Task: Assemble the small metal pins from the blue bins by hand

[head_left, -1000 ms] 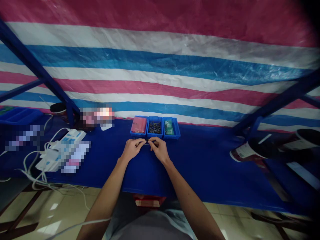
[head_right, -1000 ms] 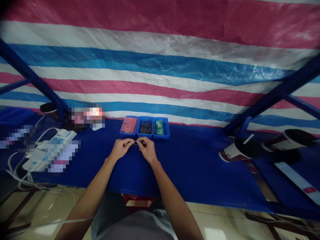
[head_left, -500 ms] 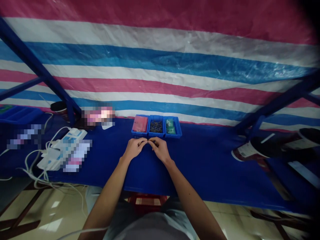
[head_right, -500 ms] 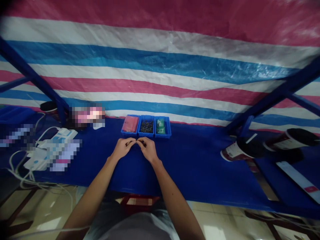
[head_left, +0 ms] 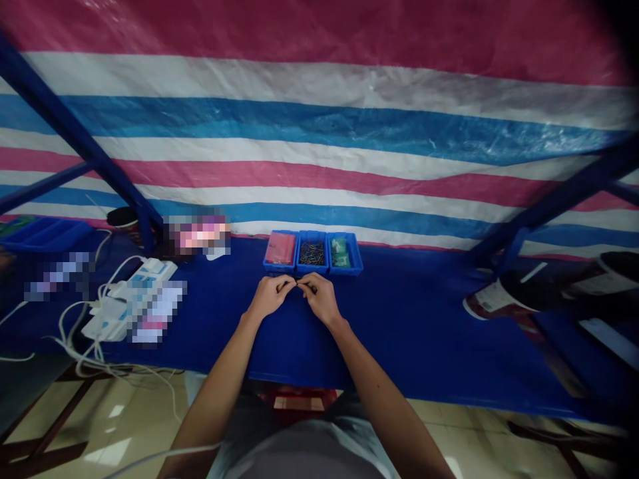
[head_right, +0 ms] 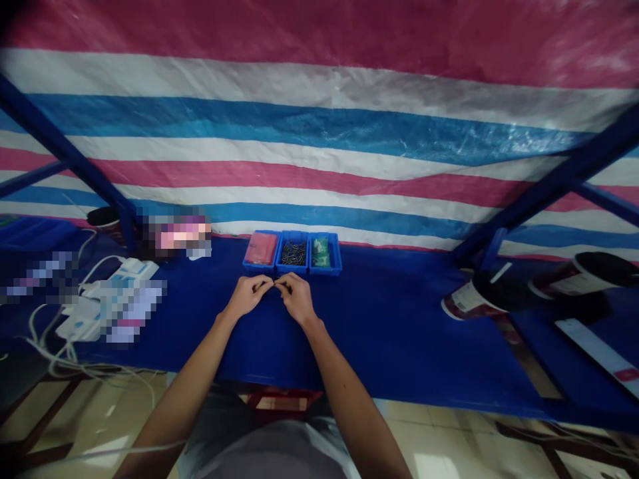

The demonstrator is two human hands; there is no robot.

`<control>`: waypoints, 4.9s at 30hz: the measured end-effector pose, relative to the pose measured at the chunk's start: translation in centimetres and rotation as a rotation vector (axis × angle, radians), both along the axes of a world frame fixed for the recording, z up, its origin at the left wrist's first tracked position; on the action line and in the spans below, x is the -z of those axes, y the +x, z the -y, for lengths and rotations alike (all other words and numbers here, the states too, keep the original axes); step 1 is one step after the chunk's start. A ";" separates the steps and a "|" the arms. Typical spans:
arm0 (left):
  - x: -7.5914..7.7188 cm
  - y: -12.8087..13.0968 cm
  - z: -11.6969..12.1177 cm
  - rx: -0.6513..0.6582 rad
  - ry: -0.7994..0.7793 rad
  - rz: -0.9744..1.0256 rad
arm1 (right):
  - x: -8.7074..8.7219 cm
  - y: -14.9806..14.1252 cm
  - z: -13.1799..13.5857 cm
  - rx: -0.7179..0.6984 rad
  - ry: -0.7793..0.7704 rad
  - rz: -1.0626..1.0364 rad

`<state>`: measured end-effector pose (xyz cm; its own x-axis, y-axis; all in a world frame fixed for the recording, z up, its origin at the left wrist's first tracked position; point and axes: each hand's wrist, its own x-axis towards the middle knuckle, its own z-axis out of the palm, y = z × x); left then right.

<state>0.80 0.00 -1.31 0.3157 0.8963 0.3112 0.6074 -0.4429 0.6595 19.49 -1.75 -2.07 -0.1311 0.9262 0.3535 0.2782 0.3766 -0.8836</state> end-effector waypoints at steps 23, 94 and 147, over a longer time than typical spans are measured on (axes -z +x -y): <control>0.2 0.0 -0.2 -0.008 -0.023 0.013 | -0.2 0.1 -0.1 0.047 0.015 0.048; 0.1 -0.2 -0.3 -0.041 -0.025 0.131 | -0.4 0.0 0.0 0.070 0.048 0.125; 0.2 0.0 -0.3 -0.037 -0.035 0.088 | -0.1 0.0 -0.3 0.089 0.053 0.199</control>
<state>0.78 0.28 -1.51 0.2552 0.9178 0.3044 0.5618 -0.3969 0.7258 19.46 -1.50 -1.93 -0.1220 0.9182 0.3770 0.4790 0.3871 -0.7879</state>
